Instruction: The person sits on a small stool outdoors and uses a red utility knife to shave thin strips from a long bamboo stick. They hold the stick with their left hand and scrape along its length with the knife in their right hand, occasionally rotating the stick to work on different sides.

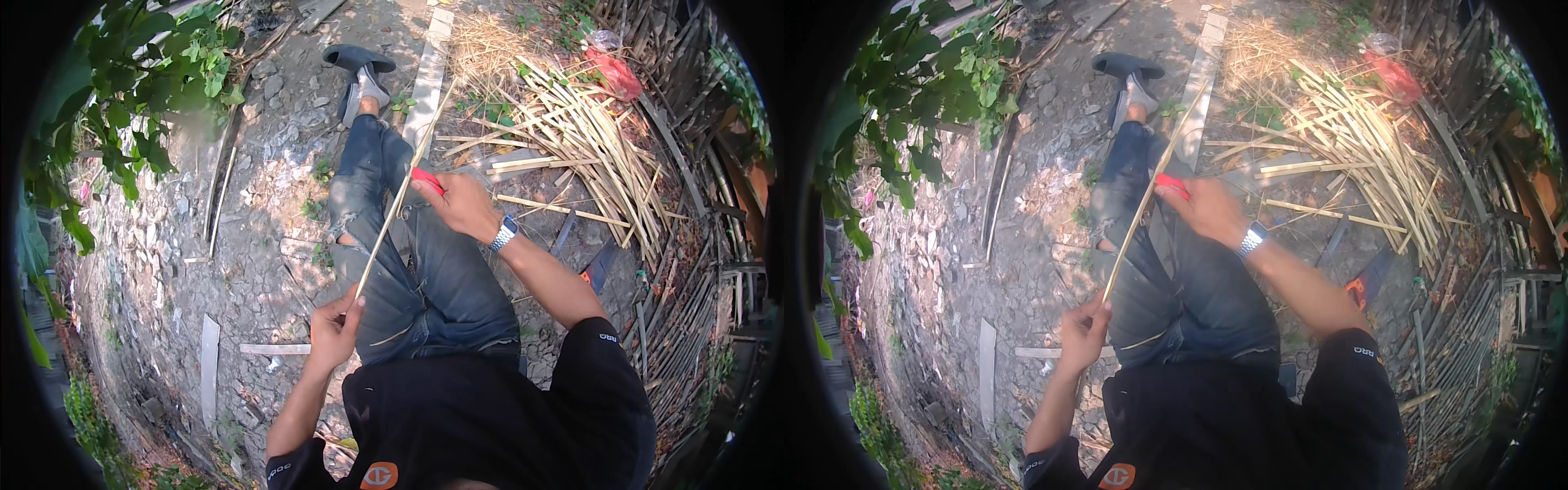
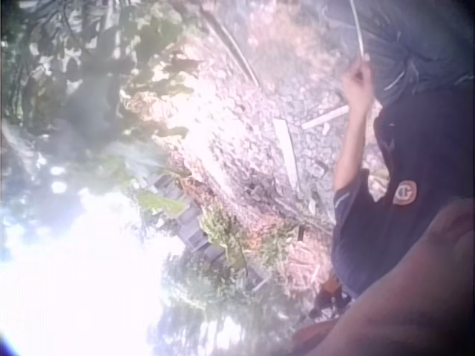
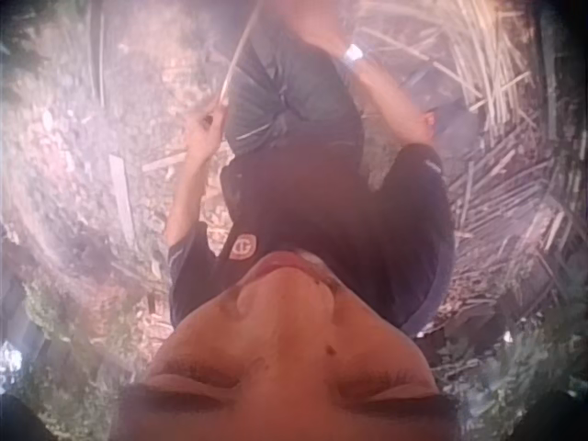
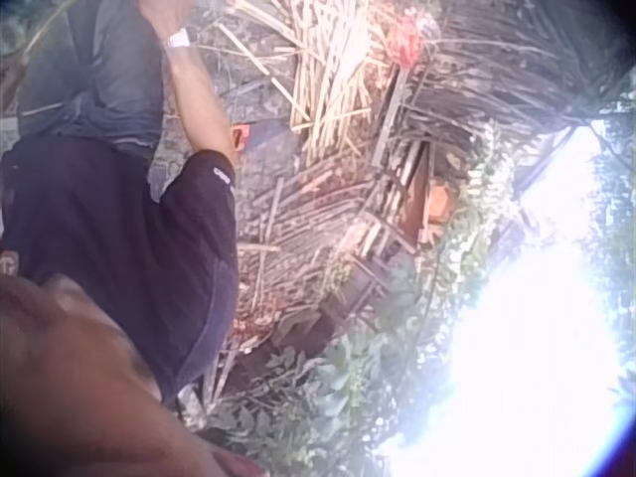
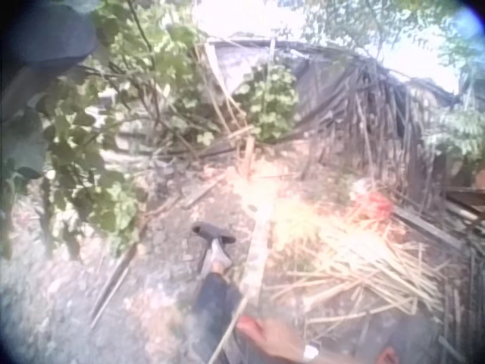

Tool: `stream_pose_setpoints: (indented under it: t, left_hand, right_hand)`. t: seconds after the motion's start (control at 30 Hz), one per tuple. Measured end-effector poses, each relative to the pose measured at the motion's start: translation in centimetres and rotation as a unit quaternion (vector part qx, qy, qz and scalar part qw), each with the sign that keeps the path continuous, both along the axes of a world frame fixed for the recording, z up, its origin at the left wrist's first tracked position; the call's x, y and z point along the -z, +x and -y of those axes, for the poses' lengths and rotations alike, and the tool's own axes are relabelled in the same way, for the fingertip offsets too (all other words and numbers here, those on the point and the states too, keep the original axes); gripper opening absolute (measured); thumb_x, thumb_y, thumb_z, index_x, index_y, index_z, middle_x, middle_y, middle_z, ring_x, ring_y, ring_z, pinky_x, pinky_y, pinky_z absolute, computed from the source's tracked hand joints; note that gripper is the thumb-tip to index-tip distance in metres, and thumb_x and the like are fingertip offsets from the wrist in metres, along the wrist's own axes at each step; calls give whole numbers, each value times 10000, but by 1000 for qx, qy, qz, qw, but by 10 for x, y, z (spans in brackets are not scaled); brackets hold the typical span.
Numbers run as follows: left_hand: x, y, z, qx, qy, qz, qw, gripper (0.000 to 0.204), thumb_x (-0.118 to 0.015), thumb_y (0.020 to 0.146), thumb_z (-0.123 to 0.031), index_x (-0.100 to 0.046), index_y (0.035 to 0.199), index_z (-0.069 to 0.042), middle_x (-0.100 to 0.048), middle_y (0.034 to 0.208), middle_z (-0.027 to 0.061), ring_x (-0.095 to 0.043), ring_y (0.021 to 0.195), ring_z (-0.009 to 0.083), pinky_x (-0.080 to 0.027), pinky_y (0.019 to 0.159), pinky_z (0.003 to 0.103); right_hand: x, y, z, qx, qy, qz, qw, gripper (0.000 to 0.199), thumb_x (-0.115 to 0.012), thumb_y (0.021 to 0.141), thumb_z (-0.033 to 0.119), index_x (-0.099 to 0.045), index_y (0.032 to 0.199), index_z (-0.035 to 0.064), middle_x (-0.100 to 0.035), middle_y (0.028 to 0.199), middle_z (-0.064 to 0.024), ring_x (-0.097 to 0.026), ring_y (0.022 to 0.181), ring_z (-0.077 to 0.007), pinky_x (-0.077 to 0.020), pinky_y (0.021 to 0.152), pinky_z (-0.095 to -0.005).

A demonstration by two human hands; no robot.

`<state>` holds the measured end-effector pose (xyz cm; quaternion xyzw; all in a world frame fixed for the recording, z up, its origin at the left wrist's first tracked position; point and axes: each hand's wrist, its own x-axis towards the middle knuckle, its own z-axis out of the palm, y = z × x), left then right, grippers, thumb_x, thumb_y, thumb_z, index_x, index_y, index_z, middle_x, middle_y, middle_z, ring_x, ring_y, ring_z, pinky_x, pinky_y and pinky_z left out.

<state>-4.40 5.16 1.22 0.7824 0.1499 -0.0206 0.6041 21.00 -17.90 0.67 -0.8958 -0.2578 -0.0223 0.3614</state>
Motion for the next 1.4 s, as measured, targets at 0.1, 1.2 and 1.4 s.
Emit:
stream_pose_setpoints:
  t: [0.1, 1.2, 1.4]
  left_hand:
    - [-3, 0, 7, 41, 103, 65, 992, 305, -630, 1035, -166, -693, 1302, -32, -497, 674, -63, -395, 583, 11, -299, 498, 208]
    - [-33, 8, -6, 46, -341, -160, 925, 399, -565, 1071, -195, -566, 1438, -38, -442, 710, -37, -314, 490, 34, -248, 445, 237]
    - [-12, -6, -19, 37, -441, -182, 878, 382, -555, 1074, -204, -575, 1428, -61, -424, 705, -22, -301, 473, 37, -228, 429, 235]
  right_hand:
    - [-10, 24, 26, 7, -175, 146, 974, 608, -565, 957, 633, -711, 773, 72, -645, 596, -167, -632, 522, -355, -495, 508, -459]
    - [18, 40, 19, 36, 17, 12, 999, 665, -544, 975, 637, -628, 703, 36, -530, 518, -152, -594, 527, -300, -457, 562, -429]
    - [18, 14, 12, -52, 258, -412, 873, 674, -449, 1044, 615, -425, 608, 102, -296, 527, 40, -313, 477, -108, -277, 469, -292]
